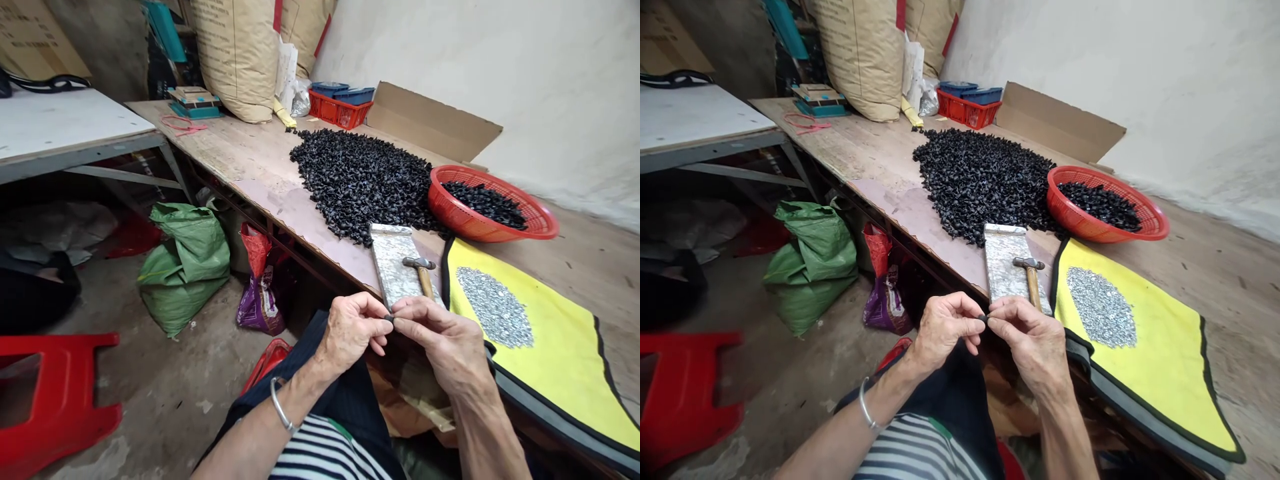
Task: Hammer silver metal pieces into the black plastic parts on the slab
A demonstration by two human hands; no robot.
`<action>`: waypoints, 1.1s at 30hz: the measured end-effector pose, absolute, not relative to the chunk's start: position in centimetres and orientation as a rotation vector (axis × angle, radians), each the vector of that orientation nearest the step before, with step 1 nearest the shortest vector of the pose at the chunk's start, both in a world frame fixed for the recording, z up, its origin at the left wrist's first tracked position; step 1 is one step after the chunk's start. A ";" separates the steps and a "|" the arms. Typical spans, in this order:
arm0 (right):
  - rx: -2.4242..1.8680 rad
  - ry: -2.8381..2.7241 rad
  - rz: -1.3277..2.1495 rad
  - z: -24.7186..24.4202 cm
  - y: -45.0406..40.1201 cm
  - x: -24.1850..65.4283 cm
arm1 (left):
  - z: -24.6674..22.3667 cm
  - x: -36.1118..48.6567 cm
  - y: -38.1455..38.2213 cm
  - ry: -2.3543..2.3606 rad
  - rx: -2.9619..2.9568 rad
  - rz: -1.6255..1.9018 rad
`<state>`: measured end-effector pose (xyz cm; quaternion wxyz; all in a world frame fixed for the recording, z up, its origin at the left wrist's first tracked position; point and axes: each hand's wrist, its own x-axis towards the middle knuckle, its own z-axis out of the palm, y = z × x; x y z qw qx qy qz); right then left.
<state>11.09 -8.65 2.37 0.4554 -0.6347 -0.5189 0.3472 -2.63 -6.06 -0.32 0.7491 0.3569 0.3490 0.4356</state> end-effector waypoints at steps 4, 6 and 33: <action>-1.568 -1.057 1.196 2.7 -8.5 11.3 | -0.4 -3.2 -5.8 0.724 0.840 0.914; -1.532 -1.003 1.303 2.7 -8.7 11.1 | -0.5 -3.5 -5.7 0.690 0.867 0.893; -1.401 -0.613 1.149 3.0 -8.0 10.2 | 1.3 -0.1 -5.3 0.678 0.670 0.968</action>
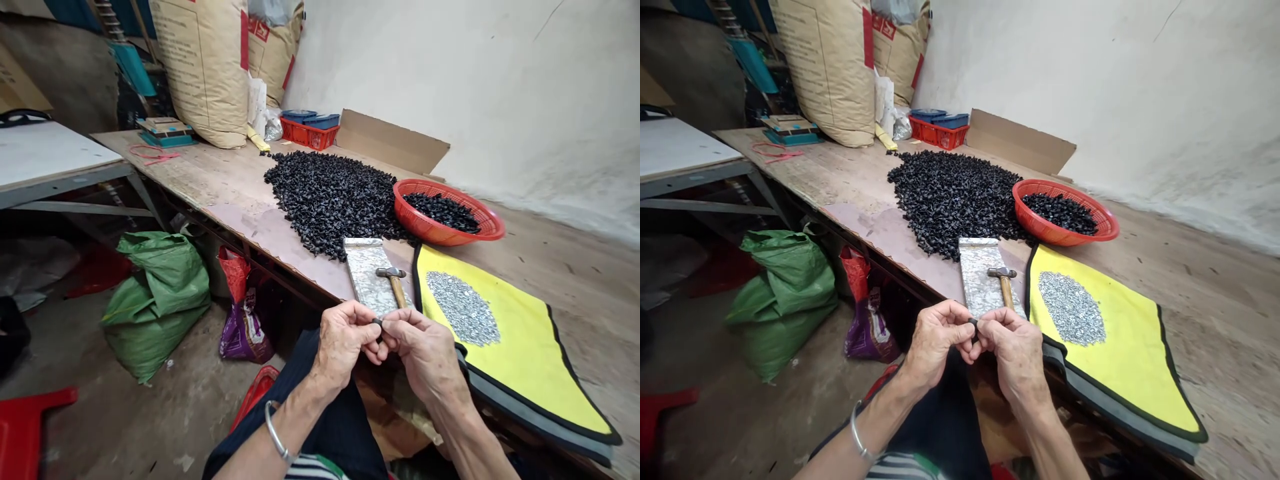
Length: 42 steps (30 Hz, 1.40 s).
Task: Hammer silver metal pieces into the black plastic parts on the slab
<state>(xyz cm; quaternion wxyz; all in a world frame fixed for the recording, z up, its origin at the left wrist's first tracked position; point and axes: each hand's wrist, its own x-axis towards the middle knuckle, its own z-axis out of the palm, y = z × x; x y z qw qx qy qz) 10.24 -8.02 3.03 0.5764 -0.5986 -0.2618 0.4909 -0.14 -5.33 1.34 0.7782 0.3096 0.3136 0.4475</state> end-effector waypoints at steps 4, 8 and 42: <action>-1.337 -0.589 1.180 3.2 -8.1 10.2 | 1.4 -0.2 -5.4 0.650 0.668 0.979; -1.344 -0.609 1.248 2.8 -8.2 10.3 | 1.1 -0.4 -5.5 0.733 0.630 0.981; -1.716 -0.576 1.393 1.9 -10.7 15.4 | -2.2 1.6 -1.7 0.959 0.618 1.130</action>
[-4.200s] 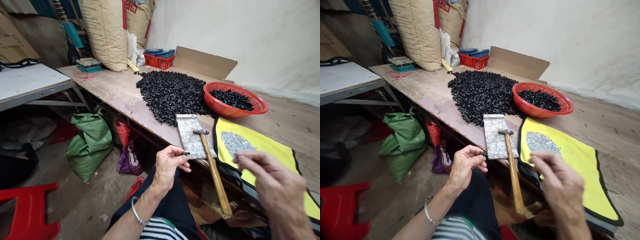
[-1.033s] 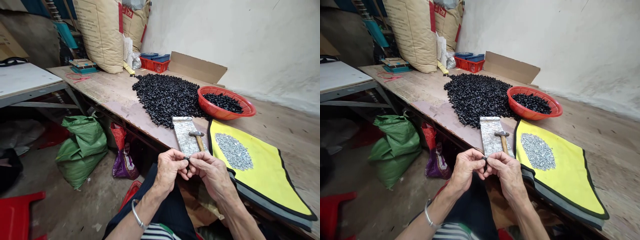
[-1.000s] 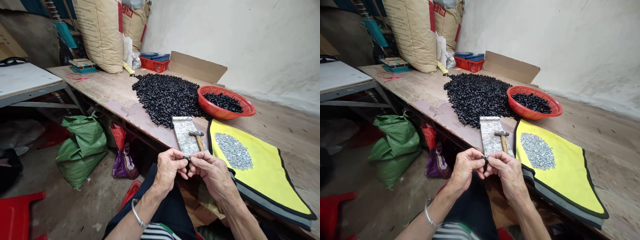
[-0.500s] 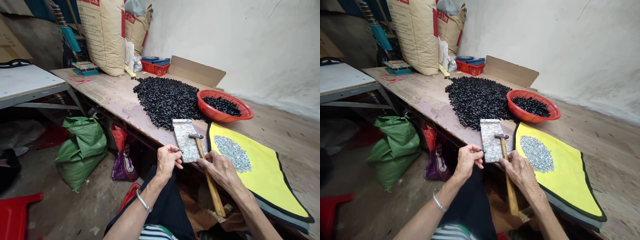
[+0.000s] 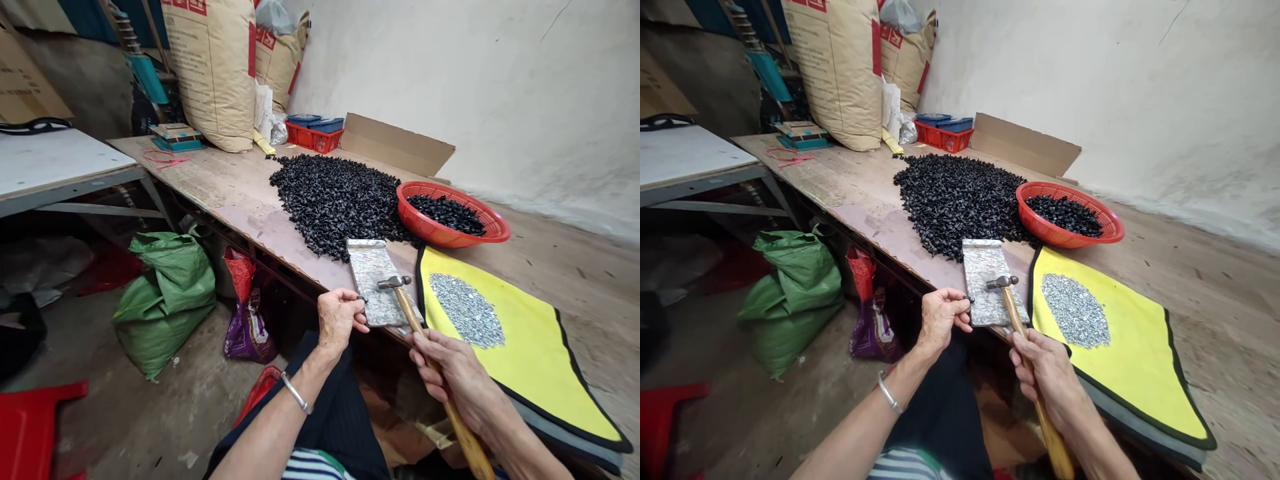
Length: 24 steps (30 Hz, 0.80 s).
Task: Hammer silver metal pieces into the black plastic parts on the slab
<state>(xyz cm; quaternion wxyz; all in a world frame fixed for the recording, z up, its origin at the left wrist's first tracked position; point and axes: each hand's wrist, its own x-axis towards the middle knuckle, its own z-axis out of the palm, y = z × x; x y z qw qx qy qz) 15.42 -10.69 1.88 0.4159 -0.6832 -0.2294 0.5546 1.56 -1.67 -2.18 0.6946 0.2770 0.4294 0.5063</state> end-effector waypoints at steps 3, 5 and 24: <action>-1.889 -0.923 1.125 1.9 -11.6 15.1 | -2.3 1.6 -1.7 0.958 0.625 1.123; -1.990 -1.168 0.848 1.8 -12.1 15.0 | -2.3 1.5 -1.7 0.963 0.633 1.121; -1.951 -1.753 -0.498 1.7 -13.0 13.0 | -2.7 1.6 -1.7 0.963 0.661 1.132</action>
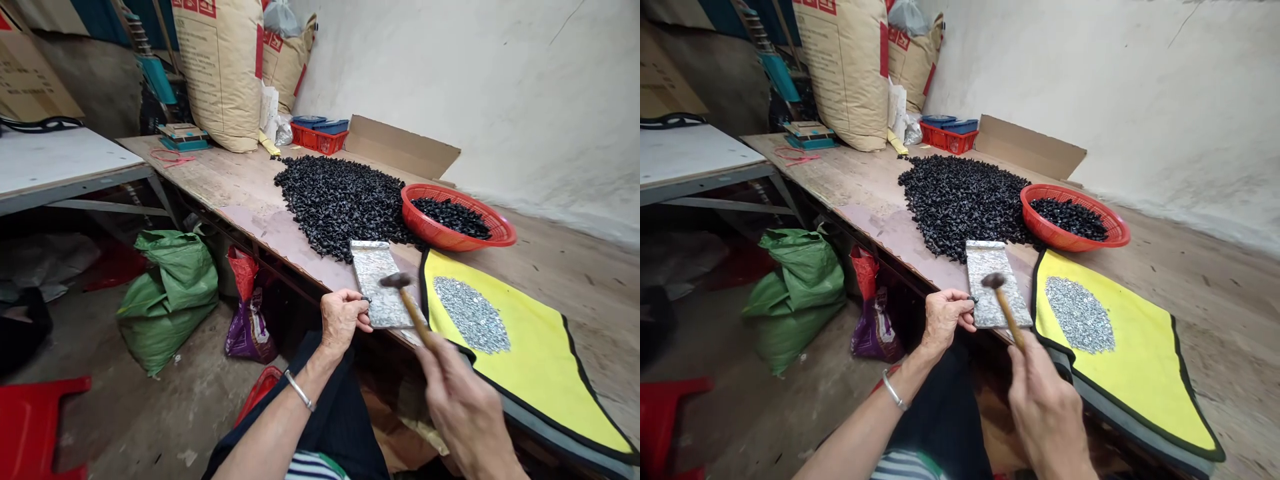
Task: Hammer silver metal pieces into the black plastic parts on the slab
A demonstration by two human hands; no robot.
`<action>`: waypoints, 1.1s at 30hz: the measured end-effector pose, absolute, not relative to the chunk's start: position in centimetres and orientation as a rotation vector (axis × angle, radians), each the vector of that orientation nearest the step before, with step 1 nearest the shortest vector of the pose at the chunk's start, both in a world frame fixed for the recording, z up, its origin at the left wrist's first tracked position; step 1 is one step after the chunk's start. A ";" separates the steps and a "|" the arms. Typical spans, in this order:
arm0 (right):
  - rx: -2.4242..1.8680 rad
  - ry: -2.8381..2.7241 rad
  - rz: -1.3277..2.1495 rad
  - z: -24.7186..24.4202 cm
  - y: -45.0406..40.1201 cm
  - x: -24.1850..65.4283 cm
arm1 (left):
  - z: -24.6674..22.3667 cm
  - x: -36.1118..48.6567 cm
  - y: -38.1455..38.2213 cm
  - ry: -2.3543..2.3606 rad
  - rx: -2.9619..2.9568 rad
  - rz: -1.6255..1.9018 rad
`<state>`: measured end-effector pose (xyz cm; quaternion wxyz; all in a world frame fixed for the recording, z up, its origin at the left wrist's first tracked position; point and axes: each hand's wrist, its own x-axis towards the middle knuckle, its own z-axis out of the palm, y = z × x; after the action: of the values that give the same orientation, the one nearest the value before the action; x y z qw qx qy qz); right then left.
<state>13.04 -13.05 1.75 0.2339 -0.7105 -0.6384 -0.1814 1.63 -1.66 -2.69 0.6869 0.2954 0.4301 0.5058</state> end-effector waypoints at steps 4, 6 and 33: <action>-2.108 -1.902 -0.502 1.2 -12.8 13.0 | -2.6 1.5 -1.5 0.964 0.673 1.116; -2.032 -1.863 -0.564 1.4 -12.9 13.2 | -2.5 1.4 -1.5 0.946 0.680 1.113; -1.954 -1.803 -0.476 1.7 -13.4 13.5 | -2.0 0.5 -0.9 0.984 0.829 1.003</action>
<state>13.50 -13.41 1.67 0.2185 -0.7059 -0.6515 -0.1718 0.51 -0.85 -1.99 0.6853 0.3698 0.4393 0.4478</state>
